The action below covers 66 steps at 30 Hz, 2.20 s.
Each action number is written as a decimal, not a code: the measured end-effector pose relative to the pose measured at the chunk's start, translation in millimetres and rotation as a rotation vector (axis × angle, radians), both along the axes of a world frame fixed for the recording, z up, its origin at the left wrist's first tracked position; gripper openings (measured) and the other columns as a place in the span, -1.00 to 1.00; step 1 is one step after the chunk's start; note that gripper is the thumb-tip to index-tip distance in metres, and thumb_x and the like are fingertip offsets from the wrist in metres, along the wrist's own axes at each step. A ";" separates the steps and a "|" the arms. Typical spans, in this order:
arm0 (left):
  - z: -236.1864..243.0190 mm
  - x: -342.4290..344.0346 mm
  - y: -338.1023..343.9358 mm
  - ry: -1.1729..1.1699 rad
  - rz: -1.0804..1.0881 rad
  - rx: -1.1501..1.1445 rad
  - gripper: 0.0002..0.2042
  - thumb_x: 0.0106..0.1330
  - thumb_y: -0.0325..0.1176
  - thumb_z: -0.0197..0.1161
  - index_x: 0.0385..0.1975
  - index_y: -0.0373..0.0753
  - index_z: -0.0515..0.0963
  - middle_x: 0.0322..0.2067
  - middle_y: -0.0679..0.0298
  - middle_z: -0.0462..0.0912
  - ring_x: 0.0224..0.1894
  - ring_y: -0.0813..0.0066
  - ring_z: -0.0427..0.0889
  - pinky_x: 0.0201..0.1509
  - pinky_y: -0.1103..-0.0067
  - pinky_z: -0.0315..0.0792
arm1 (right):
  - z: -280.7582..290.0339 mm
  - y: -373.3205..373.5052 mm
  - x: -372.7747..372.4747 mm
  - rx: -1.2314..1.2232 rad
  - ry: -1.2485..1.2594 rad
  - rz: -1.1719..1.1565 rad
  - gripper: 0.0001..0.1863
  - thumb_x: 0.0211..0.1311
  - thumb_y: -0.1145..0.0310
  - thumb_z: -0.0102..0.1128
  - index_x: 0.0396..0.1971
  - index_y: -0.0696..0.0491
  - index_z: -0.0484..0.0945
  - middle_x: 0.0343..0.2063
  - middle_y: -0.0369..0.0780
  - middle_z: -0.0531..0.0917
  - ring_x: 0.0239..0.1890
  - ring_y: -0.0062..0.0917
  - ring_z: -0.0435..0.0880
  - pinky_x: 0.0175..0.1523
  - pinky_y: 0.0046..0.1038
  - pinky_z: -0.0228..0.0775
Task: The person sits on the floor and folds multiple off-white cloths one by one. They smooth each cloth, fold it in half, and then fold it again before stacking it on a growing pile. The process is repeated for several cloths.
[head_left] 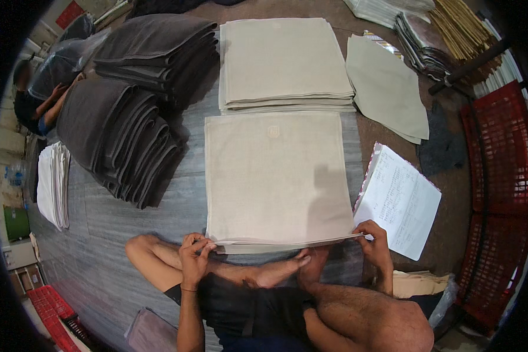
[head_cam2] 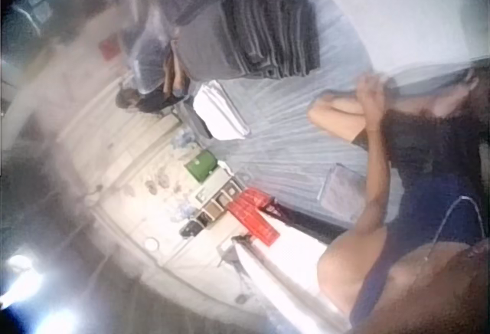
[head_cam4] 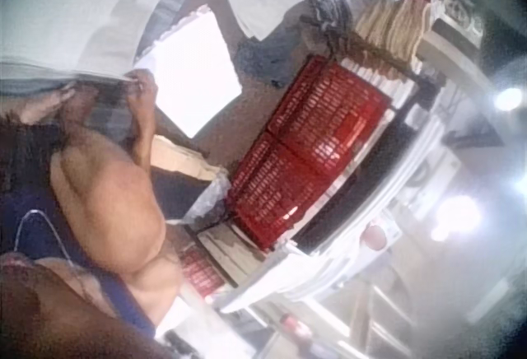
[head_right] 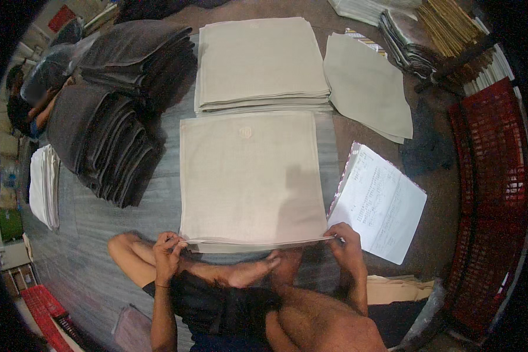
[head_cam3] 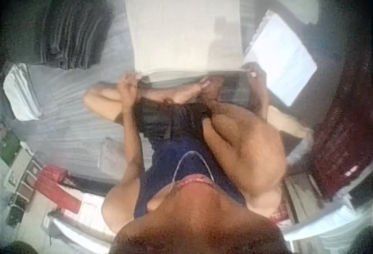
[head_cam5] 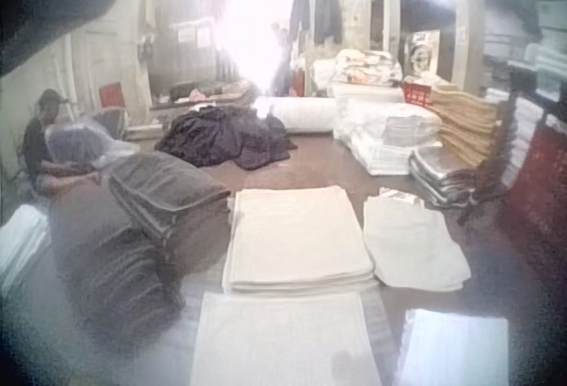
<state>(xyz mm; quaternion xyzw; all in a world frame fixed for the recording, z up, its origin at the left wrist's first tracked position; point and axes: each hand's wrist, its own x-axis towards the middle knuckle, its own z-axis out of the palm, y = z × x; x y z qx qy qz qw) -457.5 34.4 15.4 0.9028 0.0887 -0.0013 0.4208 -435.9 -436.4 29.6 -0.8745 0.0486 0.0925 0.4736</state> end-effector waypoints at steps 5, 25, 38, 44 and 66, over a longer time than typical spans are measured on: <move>-2.3 2.2 7.4 0.020 -0.211 0.143 -0.88 0.11 -0.42 0.44 -0.41 -0.31 0.73 -0.35 0.12 0.65 -0.19 0.18 0.59 -0.09 0.40 0.46 | -5.4 -12.0 -4.1 -0.113 0.180 0.189 -0.73 -0.08 0.68 0.28 -0.30 0.14 0.69 -0.26 -0.11 0.67 -0.13 -0.20 0.65 0.08 -0.32 0.48; -30.0 413.5 -92.2 -0.151 -0.510 0.334 -0.54 -0.04 -0.17 0.57 -0.12 -0.22 0.68 0.00 0.13 0.59 0.06 0.12 0.55 0.16 0.33 0.48 | -53.5 53.2 393.8 -0.414 -0.401 0.335 -0.75 0.15 0.33 0.35 -0.18 0.08 0.71 -0.16 -0.15 0.67 0.02 -0.21 0.58 0.12 -0.27 0.44; -41.0 449.4 -80.8 0.027 -0.535 0.112 -0.75 0.23 -0.24 0.40 -0.32 -0.35 0.74 -0.33 0.14 0.73 -0.27 0.38 0.68 -0.08 0.47 0.52 | -58.1 48.5 431.0 -0.338 -0.096 0.253 -0.73 0.32 0.30 0.16 -0.22 0.20 0.69 -0.25 0.02 0.71 -0.14 -0.09 0.68 0.02 -0.16 0.46; -32.6 456.8 -72.4 0.215 -0.392 0.078 -0.70 0.23 -0.22 0.42 -0.28 -0.39 0.73 -0.32 0.09 0.76 -0.27 0.39 0.69 -0.06 0.46 0.53 | -57.5 52.3 439.6 -0.263 0.020 0.246 -0.67 0.40 0.25 0.06 -0.24 0.24 0.64 -0.30 0.09 0.69 -0.17 -0.03 0.66 -0.01 -0.14 0.44; -18.5 457.3 -52.0 0.042 -0.648 0.492 -0.79 0.14 -0.47 0.32 -0.24 -0.40 0.65 -0.36 -0.12 0.69 -0.19 -0.10 0.70 -0.05 0.28 0.54 | -41.2 15.3 428.0 -0.683 -0.118 0.276 -0.74 0.01 0.51 0.16 -0.24 0.07 0.62 -0.15 -0.11 0.66 0.00 -0.15 0.62 0.06 -0.20 0.46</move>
